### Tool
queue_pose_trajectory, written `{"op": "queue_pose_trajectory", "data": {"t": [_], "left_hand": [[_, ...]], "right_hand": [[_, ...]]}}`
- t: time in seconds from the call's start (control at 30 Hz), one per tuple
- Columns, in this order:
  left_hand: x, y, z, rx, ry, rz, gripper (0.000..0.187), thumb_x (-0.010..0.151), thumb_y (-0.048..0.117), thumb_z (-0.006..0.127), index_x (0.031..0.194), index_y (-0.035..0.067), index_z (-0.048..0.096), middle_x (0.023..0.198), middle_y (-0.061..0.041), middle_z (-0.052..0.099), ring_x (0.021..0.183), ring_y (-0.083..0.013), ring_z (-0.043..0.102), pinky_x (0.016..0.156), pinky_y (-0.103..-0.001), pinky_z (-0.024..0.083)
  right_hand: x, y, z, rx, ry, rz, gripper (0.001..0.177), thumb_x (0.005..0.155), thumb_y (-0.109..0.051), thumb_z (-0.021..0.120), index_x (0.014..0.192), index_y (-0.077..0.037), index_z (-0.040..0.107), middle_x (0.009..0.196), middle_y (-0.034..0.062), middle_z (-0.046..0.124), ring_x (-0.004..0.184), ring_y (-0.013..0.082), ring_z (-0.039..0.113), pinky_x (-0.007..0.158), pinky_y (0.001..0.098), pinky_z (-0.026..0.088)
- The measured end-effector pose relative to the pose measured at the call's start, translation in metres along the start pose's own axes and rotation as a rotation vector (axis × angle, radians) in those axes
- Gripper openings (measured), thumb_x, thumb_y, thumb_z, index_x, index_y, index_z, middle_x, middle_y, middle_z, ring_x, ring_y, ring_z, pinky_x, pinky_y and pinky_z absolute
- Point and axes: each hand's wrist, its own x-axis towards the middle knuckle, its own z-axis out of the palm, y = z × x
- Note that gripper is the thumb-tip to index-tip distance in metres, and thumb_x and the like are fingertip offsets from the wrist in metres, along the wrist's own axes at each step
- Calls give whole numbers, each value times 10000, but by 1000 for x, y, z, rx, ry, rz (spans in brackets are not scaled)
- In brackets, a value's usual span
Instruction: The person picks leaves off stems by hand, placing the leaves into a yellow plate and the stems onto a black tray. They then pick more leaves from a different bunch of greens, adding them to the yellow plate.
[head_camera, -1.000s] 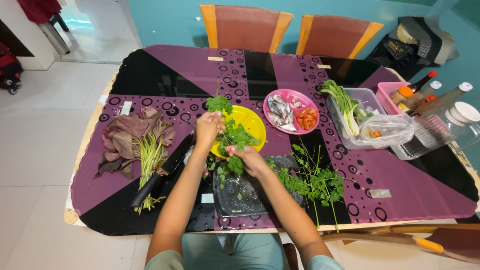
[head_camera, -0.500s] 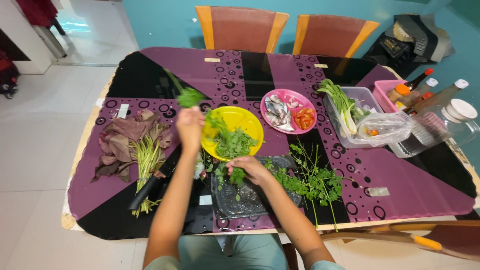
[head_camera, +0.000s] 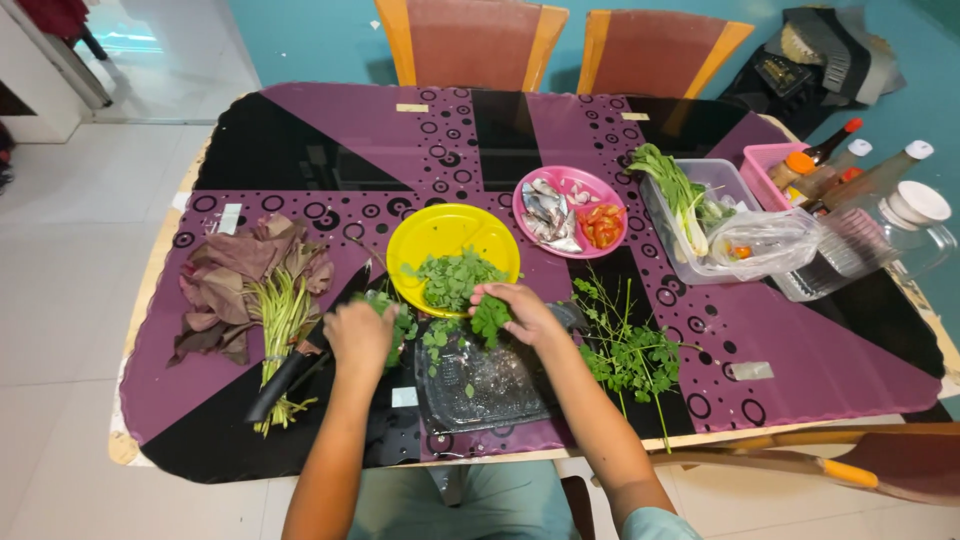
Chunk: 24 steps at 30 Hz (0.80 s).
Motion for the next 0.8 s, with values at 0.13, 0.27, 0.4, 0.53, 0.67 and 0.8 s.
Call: {"op": "queue_pose_trajectory", "data": {"t": [0.13, 0.27, 0.4, 0.53, 0.67, 0.8], "left_hand": [[21, 53, -24, -304, 170, 188, 512, 883, 485, 737, 878, -27, 762, 868, -222, 740, 848, -377, 708, 833, -504, 523], [50, 88, 38, -1047, -326, 224, 370, 927, 362, 664, 975, 14, 780, 838, -187, 756, 710, -266, 707, 667, -452, 564], [54, 108, 26, -1023, -369, 72, 379, 964, 341, 611, 859, 11, 765, 665, -121, 728, 558, -186, 726, 584, -373, 592], [81, 100, 81, -986, -251, 76, 377, 981, 337, 620, 824, 33, 776, 646, -84, 717, 582, -207, 706, 601, -360, 547], [101, 86, 100, -954, 70, 111, 381, 1003, 329, 617, 783, 54, 763, 652, -113, 685, 584, -241, 658, 584, -385, 495], [107, 67, 56, -1003, 218, -35, 388, 1009, 347, 617, 813, 36, 741, 620, -138, 659, 565, -285, 615, 549, -443, 456]], "right_hand": [[4, 4, 10, -28, 56, 21, 258, 1000, -147, 601, 1154, 49, 671, 1009, 144, 750, 883, 256, 753, 810, 356, 626], [21, 12, 13, -51, -54, -45, 185, 1026, -154, 584, 1050, 14, 658, 925, 91, 713, 826, 214, 723, 756, 331, 589], [36, 18, 8, 79, -122, -73, 166, 1052, -143, 571, 1030, -1, 655, 810, 19, 617, 727, 153, 621, 735, 310, 553], [35, 15, 18, 56, -99, -69, 160, 1046, -149, 546, 995, -21, 626, 796, 29, 610, 716, 166, 608, 729, 322, 540], [32, 18, 23, 7, -114, -44, 202, 1056, -169, 506, 937, -35, 600, 787, 37, 606, 737, 179, 633, 771, 337, 583], [18, 10, 25, -59, -106, 54, 228, 1066, -170, 471, 908, -48, 580, 762, 21, 579, 708, 169, 619, 785, 334, 612]]}}
